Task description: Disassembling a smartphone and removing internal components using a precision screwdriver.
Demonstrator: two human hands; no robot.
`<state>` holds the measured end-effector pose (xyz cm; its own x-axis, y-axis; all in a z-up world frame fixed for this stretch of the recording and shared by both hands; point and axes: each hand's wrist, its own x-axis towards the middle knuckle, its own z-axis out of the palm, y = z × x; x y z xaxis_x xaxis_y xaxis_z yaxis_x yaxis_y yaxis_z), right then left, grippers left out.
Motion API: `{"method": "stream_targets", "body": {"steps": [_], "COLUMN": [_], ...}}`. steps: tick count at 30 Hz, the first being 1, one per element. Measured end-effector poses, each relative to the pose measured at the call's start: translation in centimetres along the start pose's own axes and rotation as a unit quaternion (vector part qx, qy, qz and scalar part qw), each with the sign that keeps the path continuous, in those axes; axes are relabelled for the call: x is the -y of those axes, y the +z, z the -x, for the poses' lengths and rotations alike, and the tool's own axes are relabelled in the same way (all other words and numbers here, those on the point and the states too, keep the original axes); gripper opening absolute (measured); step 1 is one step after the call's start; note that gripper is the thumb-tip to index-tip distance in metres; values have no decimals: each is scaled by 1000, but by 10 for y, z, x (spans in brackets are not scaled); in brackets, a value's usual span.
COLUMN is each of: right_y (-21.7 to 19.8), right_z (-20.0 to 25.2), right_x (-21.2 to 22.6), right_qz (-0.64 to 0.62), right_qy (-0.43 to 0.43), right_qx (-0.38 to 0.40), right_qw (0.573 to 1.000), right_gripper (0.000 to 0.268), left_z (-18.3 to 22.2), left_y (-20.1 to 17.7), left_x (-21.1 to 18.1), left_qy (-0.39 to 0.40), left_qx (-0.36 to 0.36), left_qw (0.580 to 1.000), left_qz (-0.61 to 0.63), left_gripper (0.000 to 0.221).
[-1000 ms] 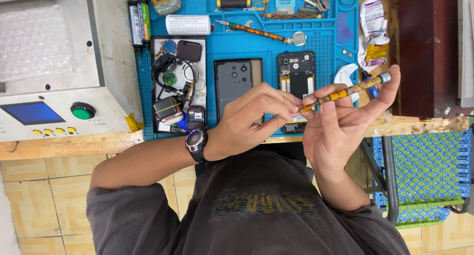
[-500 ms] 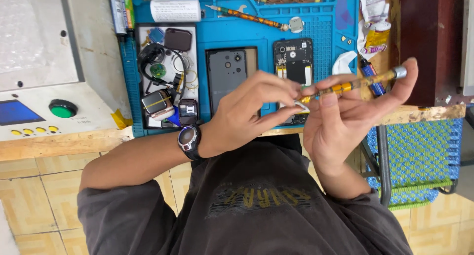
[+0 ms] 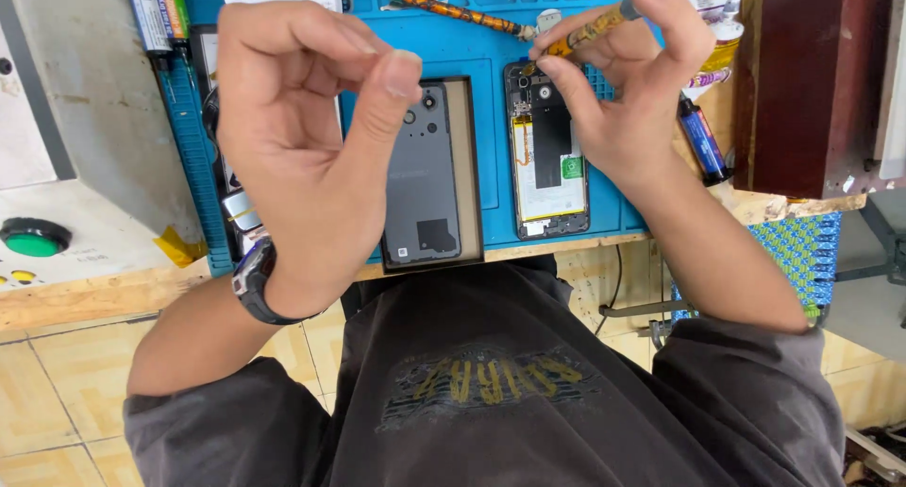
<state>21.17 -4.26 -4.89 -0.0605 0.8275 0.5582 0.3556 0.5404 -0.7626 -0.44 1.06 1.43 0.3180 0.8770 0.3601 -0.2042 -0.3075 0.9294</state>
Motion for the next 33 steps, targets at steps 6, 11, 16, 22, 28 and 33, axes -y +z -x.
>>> {"method": "stream_targets", "body": {"steps": [6, 11, 16, 22, 28, 33], "right_y": [1, 1, 0, -6, -3, -12], "right_z": [1, -4, -3, 4, 4, 7], "right_x": [-8, -6, -9, -13, -13, -6], "right_qz": [-15, 4, 17, 63, 75, 208], "right_qy": [-4, -16, -24, -24, -55, -6], "right_qx": [-9, 33, 36, 60, 42, 44], "right_qw": [1000, 999, 999, 996, 995, 977], "right_gripper": [65, 64, 64, 60, 56, 41], "left_z": [-4, -2, -4, -12, -5, 2], "left_y": [-5, -6, -7, -24, -46, -55], "left_x": [-1, -1, -4, -8, 28, 35], "left_qy": [-19, -36, -38, 5, 12, 28], "left_qx": [-20, -20, -8, 127, 265, 264], "left_qw": [1000, 998, 998, 970, 826, 756], "left_qz": [-12, -42, -46, -209, -498, -598], "left_gripper": [20, 20, 23, 21, 14, 9]}}
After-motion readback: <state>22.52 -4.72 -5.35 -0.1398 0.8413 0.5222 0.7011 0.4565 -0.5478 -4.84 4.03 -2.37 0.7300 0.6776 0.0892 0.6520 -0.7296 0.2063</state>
